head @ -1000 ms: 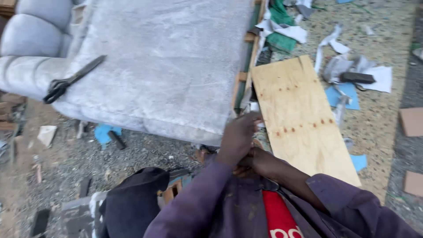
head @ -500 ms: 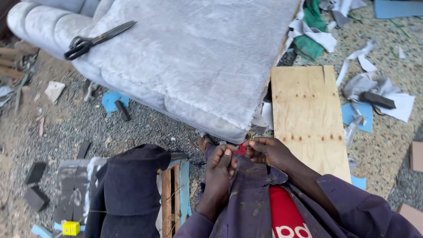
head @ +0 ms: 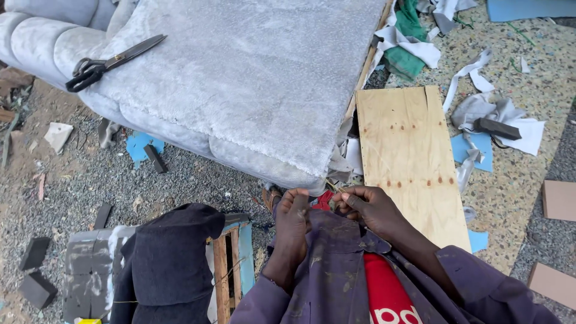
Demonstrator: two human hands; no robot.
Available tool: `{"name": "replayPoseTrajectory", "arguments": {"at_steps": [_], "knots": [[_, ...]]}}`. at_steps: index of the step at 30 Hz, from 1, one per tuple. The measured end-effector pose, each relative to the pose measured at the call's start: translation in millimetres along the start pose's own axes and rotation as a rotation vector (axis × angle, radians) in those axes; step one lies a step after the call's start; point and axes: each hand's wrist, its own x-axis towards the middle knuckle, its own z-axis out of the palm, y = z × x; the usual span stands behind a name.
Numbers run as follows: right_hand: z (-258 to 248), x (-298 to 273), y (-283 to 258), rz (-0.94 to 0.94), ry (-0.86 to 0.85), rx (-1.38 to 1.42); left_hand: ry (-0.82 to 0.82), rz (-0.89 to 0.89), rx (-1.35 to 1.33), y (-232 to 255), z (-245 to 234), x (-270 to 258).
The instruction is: Hand-sewing fabric onto a sofa frame and trimming the excess with scissors
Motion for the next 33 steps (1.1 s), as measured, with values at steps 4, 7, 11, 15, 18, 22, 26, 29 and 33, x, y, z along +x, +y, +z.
{"name": "replayPoseTrajectory", "arguments": {"at_steps": [4,7,11,15,18,22,26,29,33], "knots": [[0,-3,-3,-0.027,-0.038,-0.037,-0.03,0.115,0.122,-4,11,8],[0,-5,-4,-0.03,-0.07,-0.086,-0.082,0.13,0.136,19,31,-9],[3,-5,-2,-0.046,-0.086,-0.158,-0.181,0.235,0.335,-26,15,36],[10,-18,-28,-0.046,-0.071,-0.219,-0.098,0.366,0.661,4,7,9],[9,-21,-34,-0.052,-0.059,-0.229,-0.069,0.414,0.863,4,-8,6],[13,-24,-46,-0.068,-0.047,-0.226,-0.059,0.46,0.881,20,-10,-4],[11,-22,-49,-0.058,-0.026,-0.2,-0.069,0.641,0.921,25,-15,-12],[8,-9,-30,-0.049,0.012,-0.106,-0.138,0.822,0.615,35,-5,-20],[9,14,-4,-0.036,0.003,-0.006,-0.296,0.572,0.162,29,4,-24]]}}
